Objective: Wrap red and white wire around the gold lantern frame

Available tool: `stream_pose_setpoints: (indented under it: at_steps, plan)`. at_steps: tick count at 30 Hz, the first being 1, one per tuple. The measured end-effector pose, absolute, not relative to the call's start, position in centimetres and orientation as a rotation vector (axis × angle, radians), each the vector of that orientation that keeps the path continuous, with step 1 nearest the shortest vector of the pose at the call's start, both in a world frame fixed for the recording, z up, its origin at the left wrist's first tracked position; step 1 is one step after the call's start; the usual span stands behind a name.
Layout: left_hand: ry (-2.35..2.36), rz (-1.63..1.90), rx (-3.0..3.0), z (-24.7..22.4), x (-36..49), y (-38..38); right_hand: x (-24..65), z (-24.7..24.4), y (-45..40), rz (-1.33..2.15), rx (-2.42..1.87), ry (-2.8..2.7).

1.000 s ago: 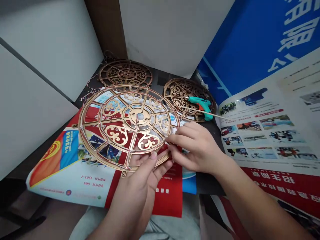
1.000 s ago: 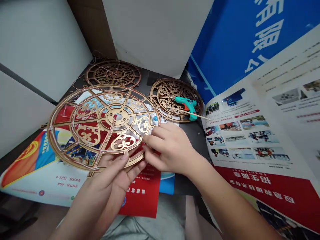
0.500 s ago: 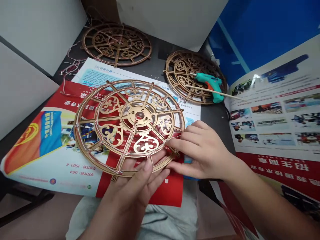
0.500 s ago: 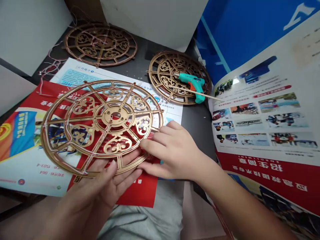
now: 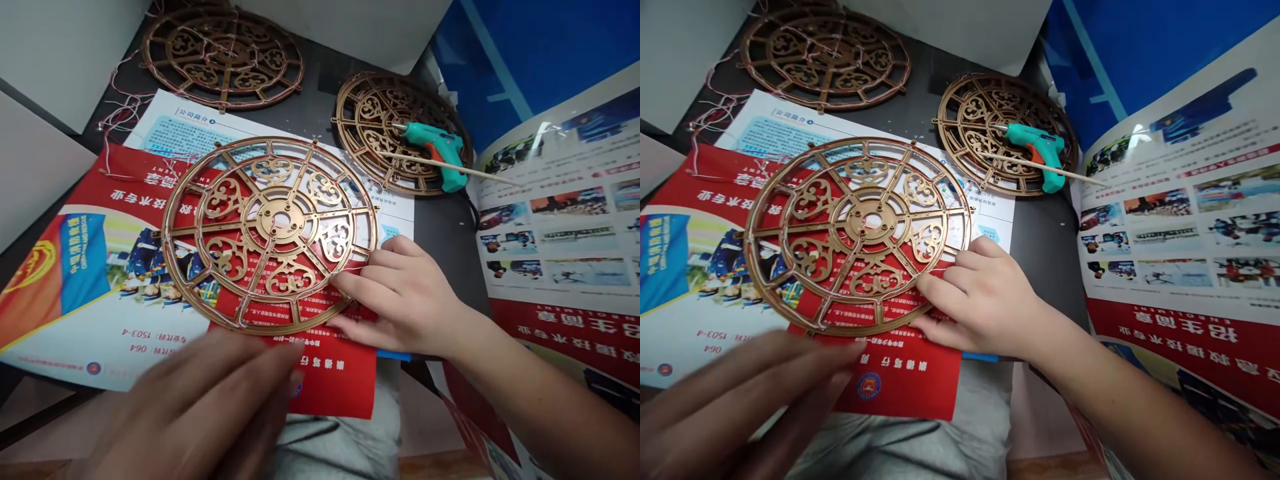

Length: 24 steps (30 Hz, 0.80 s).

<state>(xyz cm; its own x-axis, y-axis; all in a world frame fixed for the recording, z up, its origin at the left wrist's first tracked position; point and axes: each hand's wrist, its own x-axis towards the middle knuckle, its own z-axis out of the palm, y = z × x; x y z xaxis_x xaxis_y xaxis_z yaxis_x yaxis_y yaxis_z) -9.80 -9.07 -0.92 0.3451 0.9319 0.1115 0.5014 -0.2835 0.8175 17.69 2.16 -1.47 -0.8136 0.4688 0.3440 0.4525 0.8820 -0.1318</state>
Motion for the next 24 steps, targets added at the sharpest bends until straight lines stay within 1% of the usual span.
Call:
stream_pose_setpoints:
  at_steps: [3,6,16,24]
  plan:
    - [1.37,0.704,2.331,-0.4,-8.4,-5.0,17.7,-1.5,2.1,0.065,-0.69,-2.677]
    - [1.286,0.62,2.48,-0.7,-7.5,-2.6,17.7,-1.6,2.2,0.064,-0.704,-2.684]
    - [1.071,0.598,2.526,-2.8,-8.7,-1.8,17.6,-1.7,2.6,0.112,-0.725,-2.717]
    - [1.069,0.592,2.559,-3.4,-8.8,-1.6,17.9,-2.0,2.4,0.142,-0.727,-2.72]
